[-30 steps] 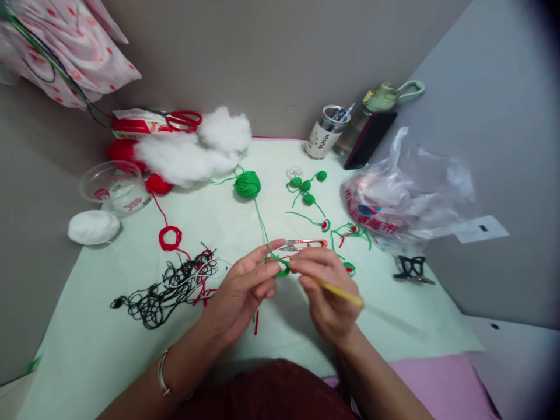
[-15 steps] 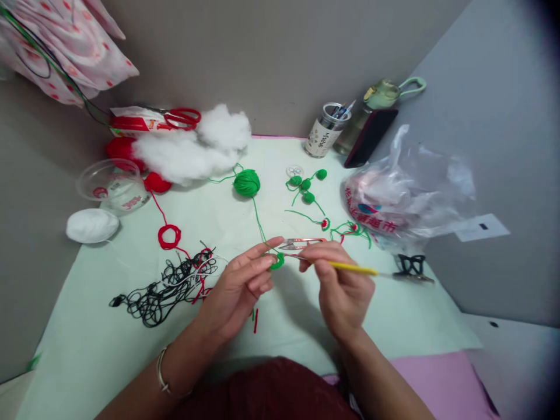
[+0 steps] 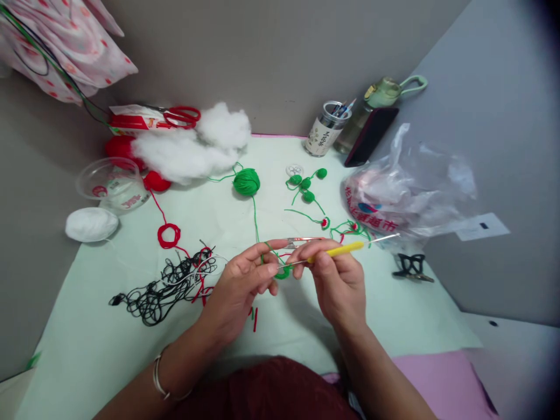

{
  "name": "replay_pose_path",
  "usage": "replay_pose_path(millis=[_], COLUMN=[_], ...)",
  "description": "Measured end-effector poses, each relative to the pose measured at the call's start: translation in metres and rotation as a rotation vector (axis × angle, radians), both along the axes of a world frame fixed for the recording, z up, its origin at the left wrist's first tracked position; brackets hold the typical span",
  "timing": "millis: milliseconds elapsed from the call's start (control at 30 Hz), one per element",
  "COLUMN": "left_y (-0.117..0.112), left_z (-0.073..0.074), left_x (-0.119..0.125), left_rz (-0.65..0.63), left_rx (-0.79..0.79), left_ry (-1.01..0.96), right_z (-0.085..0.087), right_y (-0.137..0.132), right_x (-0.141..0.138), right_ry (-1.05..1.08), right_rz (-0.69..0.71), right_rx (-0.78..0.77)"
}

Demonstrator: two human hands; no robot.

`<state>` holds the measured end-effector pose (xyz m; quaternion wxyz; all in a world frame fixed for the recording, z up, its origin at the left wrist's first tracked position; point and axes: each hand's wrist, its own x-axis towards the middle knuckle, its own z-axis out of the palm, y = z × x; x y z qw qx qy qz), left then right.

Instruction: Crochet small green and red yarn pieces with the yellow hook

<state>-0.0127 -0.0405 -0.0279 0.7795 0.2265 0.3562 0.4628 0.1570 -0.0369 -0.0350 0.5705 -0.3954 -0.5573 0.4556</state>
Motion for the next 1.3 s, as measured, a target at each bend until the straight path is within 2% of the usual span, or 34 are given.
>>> replay_pose_path(millis=[67, 167, 233, 367, 500, 533, 600, 667, 767, 833, 933, 1033, 1133, 1233, 1300], left_y=[-0.001, -0.002, -0.001, 0.002, 0.001, 0.0, -0.003, -0.004, -0.002, 0.002, 0.005, 0.004, 0.0, -0.002, 0.0], left_z=[0.002, 0.002, 0.002, 0.002, 0.0, -0.001, -0.002, -0.003, -0.002, -0.001, 0.0, 0.0, -0.002, -0.004, -0.003], left_x=[0.001, 0.003, 0.002, -0.002, 0.0, 0.002, 0.005, 0.006, 0.004, 0.0, -0.006, -0.006, -0.002, 0.001, 0.0], left_rz=[0.047, 0.067, 0.023, -0.034, 0.035, 0.051, 0.068, 0.056, -0.029, -0.07, -0.048, -0.032, -0.03, -0.03, -0.019], left_rx=[-0.006, -0.042, -0.104, -0.187, -0.045, -0.005, 0.027, -0.016, -0.122, -0.162, -0.157, -0.105, -0.021, 0.027, 0.011], left_ry=[0.023, 0.011, -0.067, -0.135, 0.025, 0.07, 0.105, 0.051, -0.081, -0.132, -0.129, -0.073, 0.009, 0.094, 0.105], right_z=[0.001, 0.0, -0.002, -0.004, -0.002, -0.004, -0.008, -0.013, -0.013, -0.008, -0.002, 0.0, 0.0, 0.0, -0.001], right_y=[-0.003, -0.01, -0.012, -0.008, -0.003, -0.003, -0.007, -0.011, -0.01, -0.005, 0.004, 0.006, 0.003, 0.001, 0.001], right_x=[0.002, 0.003, 0.003, 0.002, 0.0, 0.0, -0.002, -0.004, -0.006, -0.003, 0.002, 0.004, -0.001, -0.005, -0.003], right_ry=[-0.189, -0.579, -0.669, -0.493, -0.228, -0.26, -0.462, -0.617, -0.494, -0.346, -0.058, 0.12, 0.029, -0.109, -0.067], right_rz=[-0.043, -0.048, -0.051, -0.156, -0.106, -0.1, -0.115, -0.16, -0.244, -0.21, -0.178, -0.098, -0.021, -0.023, -0.036], right_rx=[0.143, 0.462, 0.532, 0.387, 0.218, 0.226, 0.333, 0.456, 0.478, 0.339, 0.094, -0.032, 0.019, 0.115, 0.084])
